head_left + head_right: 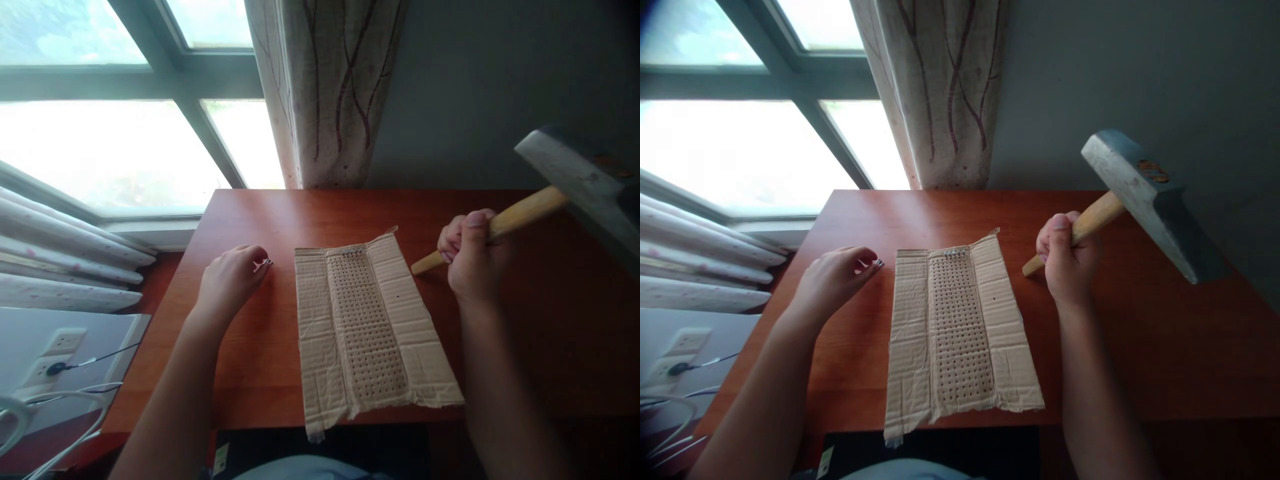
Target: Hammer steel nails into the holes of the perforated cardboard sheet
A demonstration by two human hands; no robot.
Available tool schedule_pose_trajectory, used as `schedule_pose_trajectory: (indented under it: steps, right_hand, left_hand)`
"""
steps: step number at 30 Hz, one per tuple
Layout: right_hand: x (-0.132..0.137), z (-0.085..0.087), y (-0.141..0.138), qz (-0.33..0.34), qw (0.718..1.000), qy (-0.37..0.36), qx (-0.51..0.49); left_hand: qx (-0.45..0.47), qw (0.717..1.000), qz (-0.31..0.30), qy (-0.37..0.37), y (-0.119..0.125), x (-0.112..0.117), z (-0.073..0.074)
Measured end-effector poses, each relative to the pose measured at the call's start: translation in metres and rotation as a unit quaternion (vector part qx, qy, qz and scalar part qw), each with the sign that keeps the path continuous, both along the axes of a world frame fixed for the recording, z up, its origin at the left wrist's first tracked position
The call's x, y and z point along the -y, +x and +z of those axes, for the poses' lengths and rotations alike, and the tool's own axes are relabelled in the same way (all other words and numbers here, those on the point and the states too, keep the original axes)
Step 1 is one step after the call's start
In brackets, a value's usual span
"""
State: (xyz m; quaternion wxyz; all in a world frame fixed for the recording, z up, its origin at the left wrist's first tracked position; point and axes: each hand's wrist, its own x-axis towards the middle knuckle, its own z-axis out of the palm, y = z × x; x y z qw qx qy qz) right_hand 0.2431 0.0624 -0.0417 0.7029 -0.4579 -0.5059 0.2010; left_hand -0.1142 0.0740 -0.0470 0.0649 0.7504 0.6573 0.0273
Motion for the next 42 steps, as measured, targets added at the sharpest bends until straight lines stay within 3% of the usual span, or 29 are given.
schedule_pose_trajectory:
  steps: [8,16,19,21,24,27,29,33,42]
  right_hand:
    - [-0.001,-0.002,0.003,0.010,1.000,0.005,-0.009]
    - [-0.001,-0.001,0.004,0.006,1.000,-0.003,-0.010]
    - [-0.001,-0.001,0.004,0.011,1.000,0.000,-0.016]
    - [-0.001,-0.001,0.004,0.016,1.000,0.004,-0.021]
    - [-0.001,-0.001,0.004,0.016,1.000,0.008,-0.024]
    - [-0.001,-0.001,0.004,0.016,1.000,0.005,-0.019]
    - [-0.001,-0.001,0.004,0.019,1.000,0.006,-0.019]
    - [-0.001,-0.001,0.006,0.025,0.999,0.007,-0.024]
    - [-0.001,0.002,0.006,0.015,0.999,-0.001,-0.031]
  left_hand:
    - [-0.101,0.995,0.010,-0.005,0.012,0.009,-0.004]
    - [-0.098,0.995,0.002,-0.011,0.018,0.010,-0.009]
    - [-0.011,0.999,0.012,0.039,0.020,0.011,-0.004]
    - [0.126,0.986,0.017,0.104,0.023,0.011,0.004]
    - [0.394,0.908,0.004,0.143,0.036,0.011,0.022]
    - [0.533,0.840,-0.046,0.090,0.058,0.009,0.036]
    - [0.550,0.830,-0.083,0.051,0.074,0.006,0.037]
    - [0.521,0.846,-0.106,0.041,0.094,-0.001,0.028]
    - [0.488,0.865,-0.115,0.038,0.094,-0.006,0.013]
